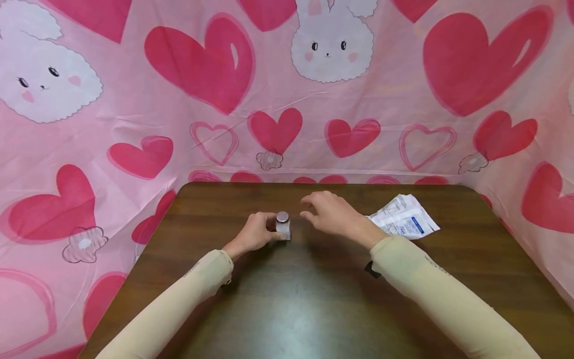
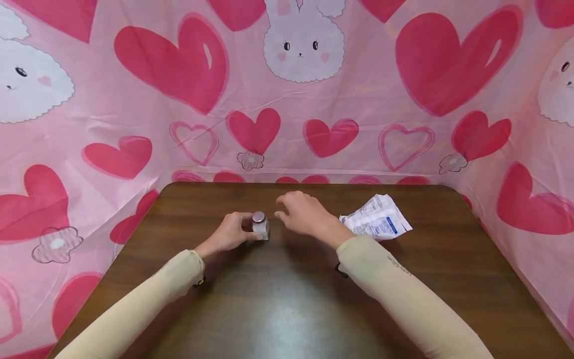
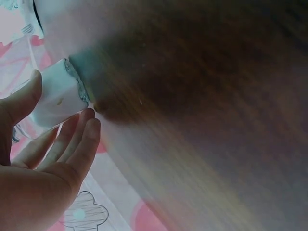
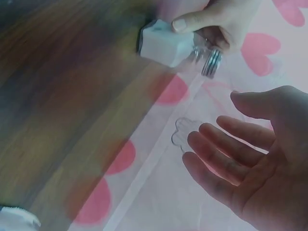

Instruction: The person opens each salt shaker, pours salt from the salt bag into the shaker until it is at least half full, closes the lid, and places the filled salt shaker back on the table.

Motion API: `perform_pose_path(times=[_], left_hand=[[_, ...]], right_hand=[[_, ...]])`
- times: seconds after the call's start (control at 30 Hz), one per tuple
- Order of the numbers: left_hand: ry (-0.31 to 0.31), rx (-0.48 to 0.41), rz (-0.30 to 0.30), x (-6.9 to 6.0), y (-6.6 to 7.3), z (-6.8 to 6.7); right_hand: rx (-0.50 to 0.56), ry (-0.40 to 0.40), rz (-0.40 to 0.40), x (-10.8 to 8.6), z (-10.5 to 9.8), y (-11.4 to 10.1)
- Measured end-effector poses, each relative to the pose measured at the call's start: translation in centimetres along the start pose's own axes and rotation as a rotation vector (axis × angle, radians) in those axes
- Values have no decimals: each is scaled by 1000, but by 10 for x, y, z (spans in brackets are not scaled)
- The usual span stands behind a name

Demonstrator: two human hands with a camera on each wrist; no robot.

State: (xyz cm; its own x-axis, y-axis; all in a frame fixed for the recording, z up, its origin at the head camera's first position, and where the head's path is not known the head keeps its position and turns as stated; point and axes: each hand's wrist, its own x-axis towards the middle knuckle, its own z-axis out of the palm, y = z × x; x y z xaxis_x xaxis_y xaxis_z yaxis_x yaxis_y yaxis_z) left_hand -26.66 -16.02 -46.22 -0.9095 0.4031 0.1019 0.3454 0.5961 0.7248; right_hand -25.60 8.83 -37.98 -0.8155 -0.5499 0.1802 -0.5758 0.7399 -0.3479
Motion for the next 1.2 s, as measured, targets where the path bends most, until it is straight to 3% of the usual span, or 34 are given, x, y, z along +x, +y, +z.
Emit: perform_pose_path(times=[0.33, 0.53, 0.83, 1.2], left_hand=[[-28, 7, 52, -9, -5, -10], [-23, 21, 92, -5, -8, -11], [13, 30, 41, -6, -9, -10], [14, 7, 27, -8, -13, -9]], right_hand=[[-38, 75, 73, -28, -19, 20], [-32, 82, 93, -36, -22, 31], [-21, 88, 110, -45, -20, 37], [-5, 98, 90, -52, -17, 44]])
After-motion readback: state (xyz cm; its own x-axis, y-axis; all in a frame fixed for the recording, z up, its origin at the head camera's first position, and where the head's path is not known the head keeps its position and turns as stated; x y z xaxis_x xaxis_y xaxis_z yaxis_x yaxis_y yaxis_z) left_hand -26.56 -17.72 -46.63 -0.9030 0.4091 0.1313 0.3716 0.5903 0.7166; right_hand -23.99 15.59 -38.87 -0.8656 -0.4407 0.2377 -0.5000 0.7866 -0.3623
